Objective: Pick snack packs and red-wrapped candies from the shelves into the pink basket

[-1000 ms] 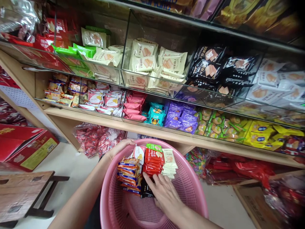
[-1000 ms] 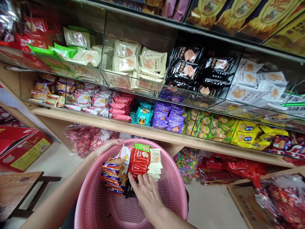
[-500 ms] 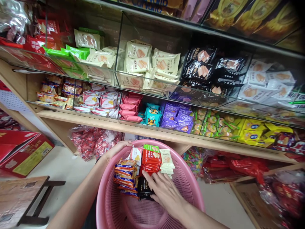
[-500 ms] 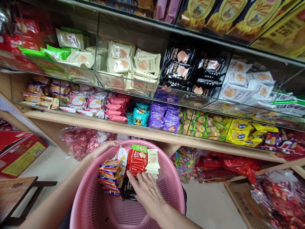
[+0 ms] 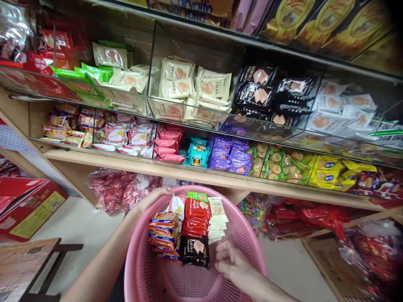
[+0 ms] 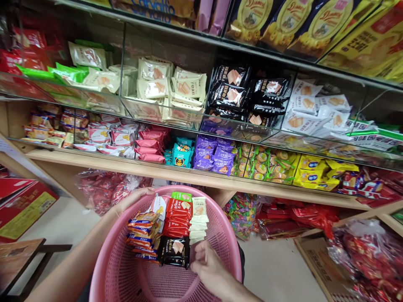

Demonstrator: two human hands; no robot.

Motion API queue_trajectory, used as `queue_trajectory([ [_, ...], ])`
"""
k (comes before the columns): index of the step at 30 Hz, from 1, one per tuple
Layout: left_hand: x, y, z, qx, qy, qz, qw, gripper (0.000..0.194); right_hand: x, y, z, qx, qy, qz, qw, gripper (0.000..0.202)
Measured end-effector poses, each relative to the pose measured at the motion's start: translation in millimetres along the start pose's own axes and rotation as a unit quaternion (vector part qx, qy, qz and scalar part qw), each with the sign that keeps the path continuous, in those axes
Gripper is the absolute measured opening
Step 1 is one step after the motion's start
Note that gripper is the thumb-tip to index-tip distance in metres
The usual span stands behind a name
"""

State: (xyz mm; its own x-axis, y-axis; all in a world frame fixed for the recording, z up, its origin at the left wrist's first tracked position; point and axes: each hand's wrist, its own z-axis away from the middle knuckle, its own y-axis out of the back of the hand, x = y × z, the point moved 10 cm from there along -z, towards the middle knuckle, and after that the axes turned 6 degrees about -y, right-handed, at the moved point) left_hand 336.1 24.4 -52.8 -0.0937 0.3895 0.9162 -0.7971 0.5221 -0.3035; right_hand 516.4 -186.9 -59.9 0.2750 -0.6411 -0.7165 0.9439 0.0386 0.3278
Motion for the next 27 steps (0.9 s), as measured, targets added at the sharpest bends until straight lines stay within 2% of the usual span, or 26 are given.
queue_trajectory([
  [2,-0.4,-1.3,0.4,-0.003,0.002,-0.003,1.0,0.024,23.9,-11.6,0.4,-0.037,-0.113,-0.142,0.983,0.027],
  [4,-0.9,-1.8,1.1,-0.004,0.003,-0.001,1.0,0.025,25.4,-22.7,1.5,-0.056,-0.15,-0.228,0.96,0.027],
  [10,-0.5,-3.3,3.5,-0.016,-0.002,0.016,1.0,0.021,-0.7,-34.0,-1.2,-0.062,-0.124,-0.253,0.958,0.023],
  [15,0.3,-0.5,2.1,-0.02,-0.007,0.011,1.0,0.025,-16.7,-41.9,3.0,-0.092,-0.089,-0.266,0.955,0.03],
  [21,0.8,-1.6,4.3,-0.01,-0.005,0.024,1.0,0.024,-15.9,-43.3,3.9,-0.085,-0.108,-0.291,0.947,0.036],
  [25,2.1,-6.2,8.2,-0.014,0.007,0.03,0.999,0.025,-3.7,-41.3,-5.5,-0.087,-0.107,-0.276,0.951,0.026],
  [27,3.8,-4.8,8.1,-0.01,-0.001,0.02,1.0,0.023,-0.6,-35.8,-11.8,-0.09,-0.084,-0.246,0.962,0.023],
])
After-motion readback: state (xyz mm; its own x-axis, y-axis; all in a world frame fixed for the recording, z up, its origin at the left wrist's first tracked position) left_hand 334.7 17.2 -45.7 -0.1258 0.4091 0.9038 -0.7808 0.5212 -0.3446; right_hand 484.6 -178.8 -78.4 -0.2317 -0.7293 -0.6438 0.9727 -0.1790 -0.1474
